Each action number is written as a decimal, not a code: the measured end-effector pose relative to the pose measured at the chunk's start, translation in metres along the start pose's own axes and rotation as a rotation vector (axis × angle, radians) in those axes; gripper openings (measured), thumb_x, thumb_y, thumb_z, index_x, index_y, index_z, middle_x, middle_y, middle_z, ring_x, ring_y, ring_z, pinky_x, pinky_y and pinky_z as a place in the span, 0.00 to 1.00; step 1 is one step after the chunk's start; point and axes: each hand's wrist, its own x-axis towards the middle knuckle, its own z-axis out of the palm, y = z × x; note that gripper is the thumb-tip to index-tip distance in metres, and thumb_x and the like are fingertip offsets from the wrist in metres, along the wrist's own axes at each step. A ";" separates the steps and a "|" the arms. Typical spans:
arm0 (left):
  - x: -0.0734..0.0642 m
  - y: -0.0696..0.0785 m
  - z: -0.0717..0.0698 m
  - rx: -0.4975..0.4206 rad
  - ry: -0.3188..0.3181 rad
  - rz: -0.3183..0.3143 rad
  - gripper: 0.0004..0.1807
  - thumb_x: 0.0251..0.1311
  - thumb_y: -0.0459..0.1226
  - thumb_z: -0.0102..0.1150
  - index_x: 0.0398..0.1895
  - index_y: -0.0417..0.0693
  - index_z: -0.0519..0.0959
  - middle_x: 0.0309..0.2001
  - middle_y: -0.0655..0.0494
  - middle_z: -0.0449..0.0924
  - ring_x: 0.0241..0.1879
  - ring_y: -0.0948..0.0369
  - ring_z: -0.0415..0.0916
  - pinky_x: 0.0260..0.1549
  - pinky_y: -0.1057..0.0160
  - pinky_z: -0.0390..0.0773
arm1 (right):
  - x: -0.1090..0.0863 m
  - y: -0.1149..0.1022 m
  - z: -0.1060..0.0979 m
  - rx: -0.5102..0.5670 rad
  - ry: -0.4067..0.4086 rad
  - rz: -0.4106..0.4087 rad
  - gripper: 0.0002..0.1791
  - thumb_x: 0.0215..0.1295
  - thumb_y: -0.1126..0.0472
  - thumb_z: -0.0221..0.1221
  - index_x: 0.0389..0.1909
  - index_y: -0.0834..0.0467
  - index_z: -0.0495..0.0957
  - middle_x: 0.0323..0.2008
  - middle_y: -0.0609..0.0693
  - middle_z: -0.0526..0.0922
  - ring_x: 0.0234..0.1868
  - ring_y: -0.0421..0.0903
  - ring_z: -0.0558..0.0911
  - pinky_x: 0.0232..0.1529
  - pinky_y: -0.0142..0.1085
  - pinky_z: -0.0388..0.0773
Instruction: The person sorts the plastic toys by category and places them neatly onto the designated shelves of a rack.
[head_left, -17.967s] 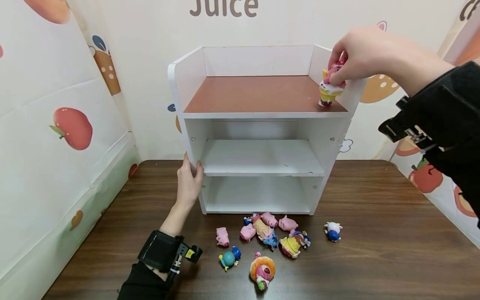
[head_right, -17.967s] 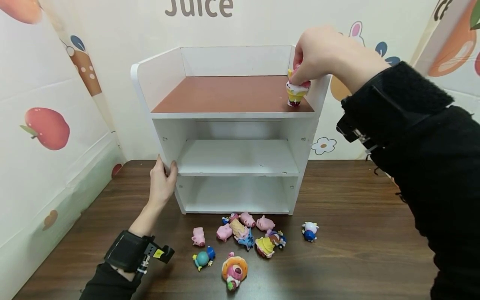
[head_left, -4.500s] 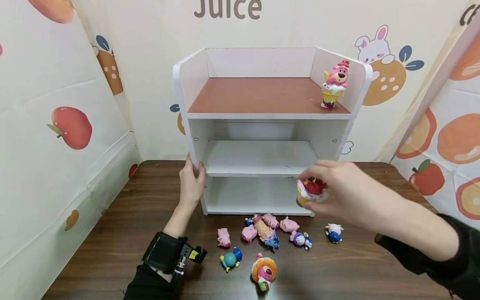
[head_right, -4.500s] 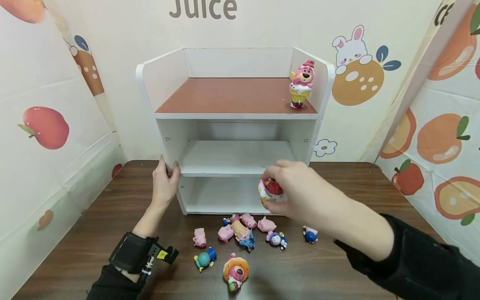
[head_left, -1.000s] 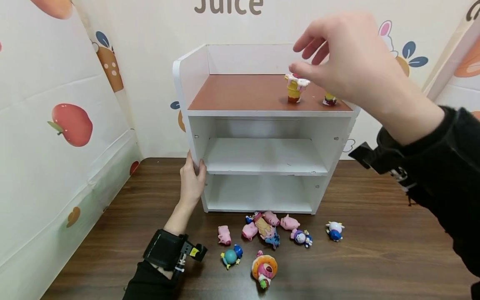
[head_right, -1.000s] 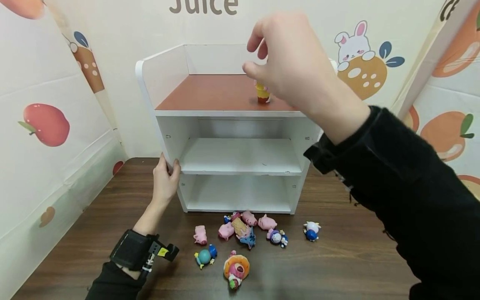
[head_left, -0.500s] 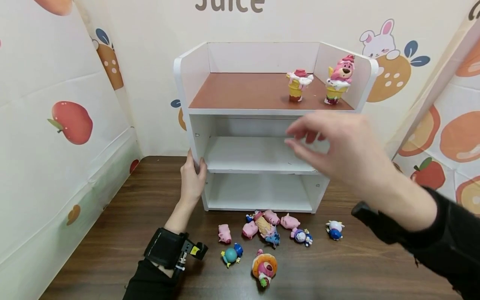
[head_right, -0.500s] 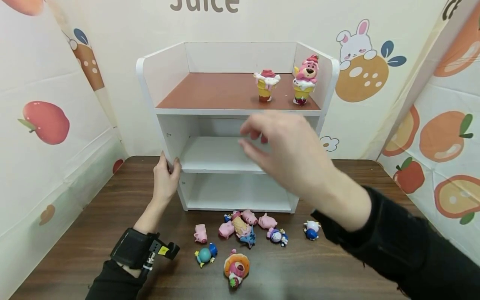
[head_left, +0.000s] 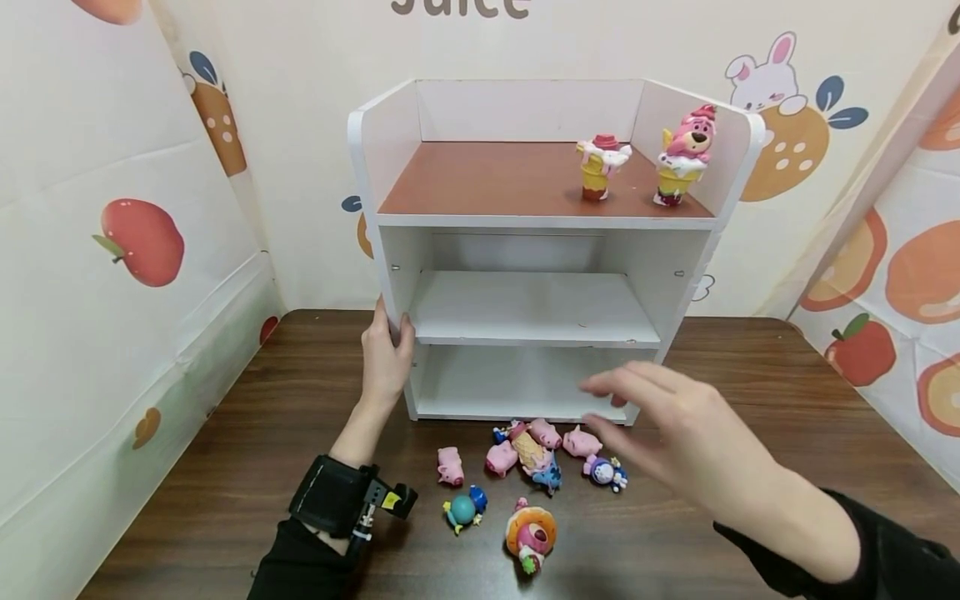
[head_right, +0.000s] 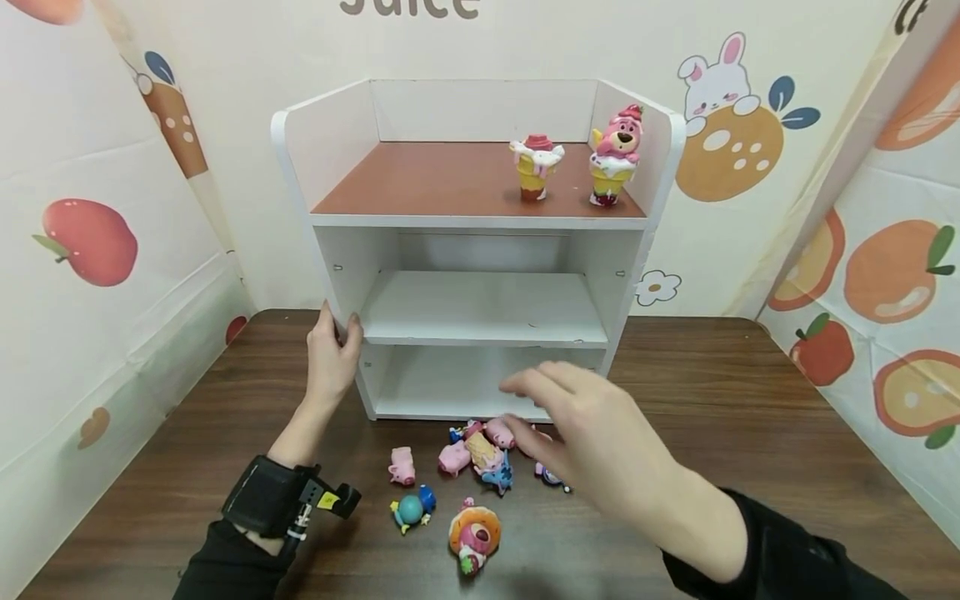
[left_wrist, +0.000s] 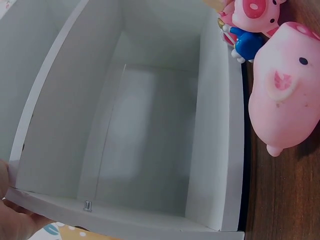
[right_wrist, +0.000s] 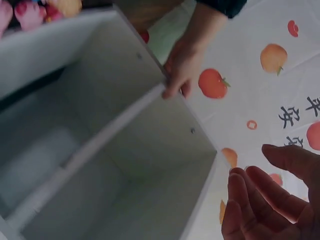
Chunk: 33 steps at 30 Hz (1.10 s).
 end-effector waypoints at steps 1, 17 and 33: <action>0.000 0.000 0.000 -0.002 0.000 0.000 0.23 0.58 0.25 0.43 0.58 0.29 0.59 0.50 0.32 0.69 0.48 0.44 0.69 0.41 0.45 0.71 | -0.004 -0.001 0.003 0.028 -0.005 -0.015 0.19 0.63 0.47 0.46 0.34 0.58 0.77 0.30 0.43 0.78 0.30 0.36 0.74 0.29 0.23 0.70; 0.000 -0.001 0.001 0.013 0.015 0.006 0.23 0.57 0.25 0.43 0.57 0.29 0.60 0.50 0.32 0.70 0.47 0.44 0.70 0.41 0.46 0.71 | -0.065 -0.001 0.058 0.166 -0.326 -0.083 0.16 0.56 0.54 0.59 0.44 0.54 0.73 0.41 0.42 0.74 0.39 0.36 0.74 0.38 0.24 0.72; 0.000 -0.001 0.001 0.009 0.008 0.006 0.22 0.57 0.25 0.43 0.58 0.29 0.60 0.50 0.33 0.70 0.48 0.45 0.69 0.42 0.46 0.71 | -0.073 -0.005 0.090 0.078 -0.632 -0.143 0.34 0.39 0.58 0.69 0.51 0.58 0.70 0.48 0.50 0.72 0.47 0.45 0.72 0.42 0.37 0.73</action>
